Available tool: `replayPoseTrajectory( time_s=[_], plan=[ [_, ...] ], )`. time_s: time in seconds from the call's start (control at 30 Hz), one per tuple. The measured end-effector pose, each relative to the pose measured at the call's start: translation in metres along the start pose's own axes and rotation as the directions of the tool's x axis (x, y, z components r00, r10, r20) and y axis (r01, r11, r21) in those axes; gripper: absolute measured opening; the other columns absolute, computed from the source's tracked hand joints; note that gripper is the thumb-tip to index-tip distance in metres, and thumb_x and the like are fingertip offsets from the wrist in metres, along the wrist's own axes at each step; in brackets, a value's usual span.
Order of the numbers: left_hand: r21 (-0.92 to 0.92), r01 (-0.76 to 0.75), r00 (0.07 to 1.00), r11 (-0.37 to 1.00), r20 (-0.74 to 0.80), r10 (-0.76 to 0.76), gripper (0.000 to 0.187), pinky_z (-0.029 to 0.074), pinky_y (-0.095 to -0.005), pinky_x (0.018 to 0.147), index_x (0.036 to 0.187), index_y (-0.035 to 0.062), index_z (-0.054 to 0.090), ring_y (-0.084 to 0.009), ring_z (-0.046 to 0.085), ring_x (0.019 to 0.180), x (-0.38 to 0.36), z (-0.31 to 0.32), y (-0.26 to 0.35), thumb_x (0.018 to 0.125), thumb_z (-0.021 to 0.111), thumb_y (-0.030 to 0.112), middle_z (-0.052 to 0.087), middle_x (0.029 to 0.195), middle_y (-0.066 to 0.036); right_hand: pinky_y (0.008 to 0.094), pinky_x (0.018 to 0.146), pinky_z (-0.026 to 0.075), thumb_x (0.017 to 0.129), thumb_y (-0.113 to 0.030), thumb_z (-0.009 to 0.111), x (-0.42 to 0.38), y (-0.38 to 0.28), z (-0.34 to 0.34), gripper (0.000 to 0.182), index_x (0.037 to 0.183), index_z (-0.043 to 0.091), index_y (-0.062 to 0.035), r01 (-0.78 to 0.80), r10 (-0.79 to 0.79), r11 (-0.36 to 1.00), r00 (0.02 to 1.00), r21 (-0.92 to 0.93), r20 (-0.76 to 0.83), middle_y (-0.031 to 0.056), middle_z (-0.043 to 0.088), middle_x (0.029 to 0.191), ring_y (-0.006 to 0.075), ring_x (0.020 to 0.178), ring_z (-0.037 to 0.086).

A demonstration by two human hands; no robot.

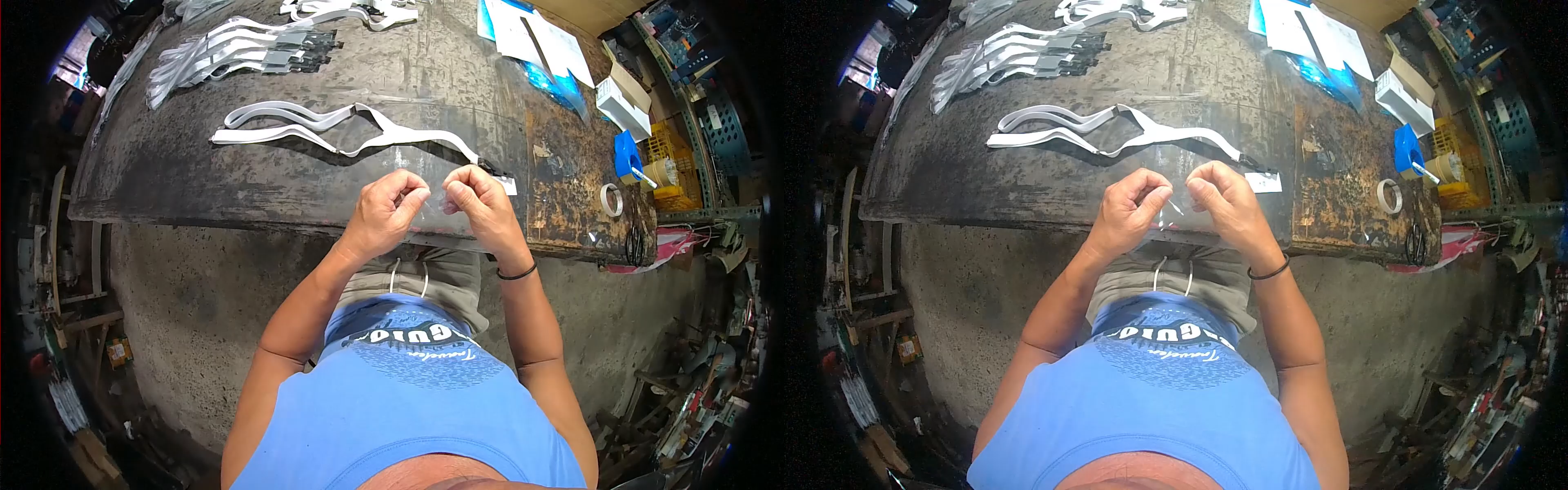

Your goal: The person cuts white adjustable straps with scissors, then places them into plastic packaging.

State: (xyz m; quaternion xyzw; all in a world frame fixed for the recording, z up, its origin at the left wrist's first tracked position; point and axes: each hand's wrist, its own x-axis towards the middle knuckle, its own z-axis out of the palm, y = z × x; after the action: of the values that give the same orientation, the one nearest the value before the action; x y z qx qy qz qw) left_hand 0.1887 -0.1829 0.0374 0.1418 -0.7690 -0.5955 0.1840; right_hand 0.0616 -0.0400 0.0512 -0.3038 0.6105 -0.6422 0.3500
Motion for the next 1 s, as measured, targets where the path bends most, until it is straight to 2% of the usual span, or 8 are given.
replayPoseTrajectory(
  time_s=[0.17,0.37,0.5,0.63,0.7,0.8,0.9,1.0],
  plan=[
    [-0.198,0.187,0.981,0.962,0.079,-0.175,0.013,0.053,-0.0226,0.061,0.098,0.0014,0.063,-0.0059,0.059,0.077,-0.002,0.002,0.004,0.092,0.062,0.013,0.063,0.081,-0.001,0.0258,0.070,0.045,0.089,-0.016,0.064,-0.004,0.001,-0.006,0.015,0.088,0.059,-0.0022,0.063,-0.072,0.932,0.997,-0.358,-0.014,0.0025,0.055,0.082,0.0100,0.078,0.053],
    [-0.326,0.215,0.968,0.920,0.198,-0.156,0.014,0.051,-0.0234,0.075,0.100,-0.0001,0.065,-0.0072,0.061,0.081,-0.013,-0.017,-0.007,0.091,0.063,0.010,0.066,0.089,-0.002,0.0275,0.068,0.043,0.086,-0.015,0.067,0.003,-0.006,0.016,0.016,0.087,0.059,-0.0006,0.128,-0.123,0.946,0.992,-0.299,0.036,0.0048,0.056,0.081,0.0127,0.076,0.052],
    [-0.260,0.162,0.986,0.952,0.086,-0.144,0.009,0.045,-0.0216,0.067,0.091,0.0015,0.066,-0.0046,0.056,0.074,-0.034,-0.040,-0.007,0.090,0.065,0.011,0.064,0.082,0.002,0.0278,0.067,0.044,0.087,-0.016,0.066,0.015,-0.009,0.034,0.017,0.088,0.060,0.0006,0.104,-0.031,0.875,0.986,-0.472,0.161,0.0081,0.057,0.080,0.0143,0.074,0.054],
    [-0.304,0.144,0.977,0.942,-0.109,-0.184,0.013,0.046,-0.0217,0.066,0.088,0.0004,0.065,-0.0052,0.055,0.070,-0.064,-0.073,-0.028,0.091,0.063,0.013,0.063,0.078,0.001,0.0314,0.066,0.045,0.087,-0.020,0.066,0.058,0.012,0.070,0.021,0.089,0.061,0.0006,0.297,-0.260,0.865,0.955,-0.404,0.146,0.0101,0.058,0.080,0.0202,0.073,0.056],
    [-0.386,0.116,0.964,0.915,-0.180,-0.198,0.011,0.046,-0.0219,0.066,0.090,0.0015,0.064,-0.0054,0.055,0.072,-0.076,-0.089,-0.039,0.091,0.063,0.013,0.062,0.077,0.001,0.0363,0.070,0.047,0.085,-0.020,0.068,0.084,0.013,0.091,0.022,0.093,0.062,-0.0004,0.281,-0.212,0.828,0.958,-0.485,0.194,0.0123,0.060,0.084,0.0261,0.078,0.059],
    [-0.497,0.206,0.908,0.843,-0.223,-0.353,0.009,0.043,-0.0207,0.059,0.093,0.0057,0.063,-0.0068,0.053,0.069,-0.089,-0.116,-0.051,0.091,0.064,0.014,0.063,0.082,-0.001,0.0418,0.074,0.048,0.076,-0.021,0.075,0.127,0.048,0.121,0.033,0.102,0.062,-0.0048,0.501,-0.467,0.387,0.830,-0.774,0.304,0.0134,0.060,0.091,0.0343,0.089,0.057],
    [-0.648,0.142,0.863,0.748,-0.289,-0.414,0.010,0.047,-0.0231,0.063,0.095,0.0068,0.062,-0.0107,0.060,0.079,-0.085,-0.125,-0.064,0.092,0.063,0.016,0.066,0.097,-0.007,0.0442,0.074,0.046,0.076,-0.023,0.072,0.146,0.069,0.143,0.031,0.099,0.061,-0.0050,0.405,-0.383,0.209,0.872,-0.890,0.306,0.0098,0.059,0.095,0.0314,0.091,0.056],
    [-0.812,0.087,0.896,0.576,-0.189,-0.402,0.011,0.051,-0.0349,0.086,0.099,0.0069,0.059,-0.0230,0.061,0.107,-0.076,-0.126,-0.084,0.093,0.060,0.017,0.061,0.122,-0.015,0.0414,0.071,0.043,0.083,-0.018,0.058,0.157,0.104,0.141,0.019,0.100,0.059,-0.0088,0.354,-0.350,-0.012,0.874,-0.935,0.336,0.0069,0.058,0.092,0.0255,0.089,0.056]
  ],
)
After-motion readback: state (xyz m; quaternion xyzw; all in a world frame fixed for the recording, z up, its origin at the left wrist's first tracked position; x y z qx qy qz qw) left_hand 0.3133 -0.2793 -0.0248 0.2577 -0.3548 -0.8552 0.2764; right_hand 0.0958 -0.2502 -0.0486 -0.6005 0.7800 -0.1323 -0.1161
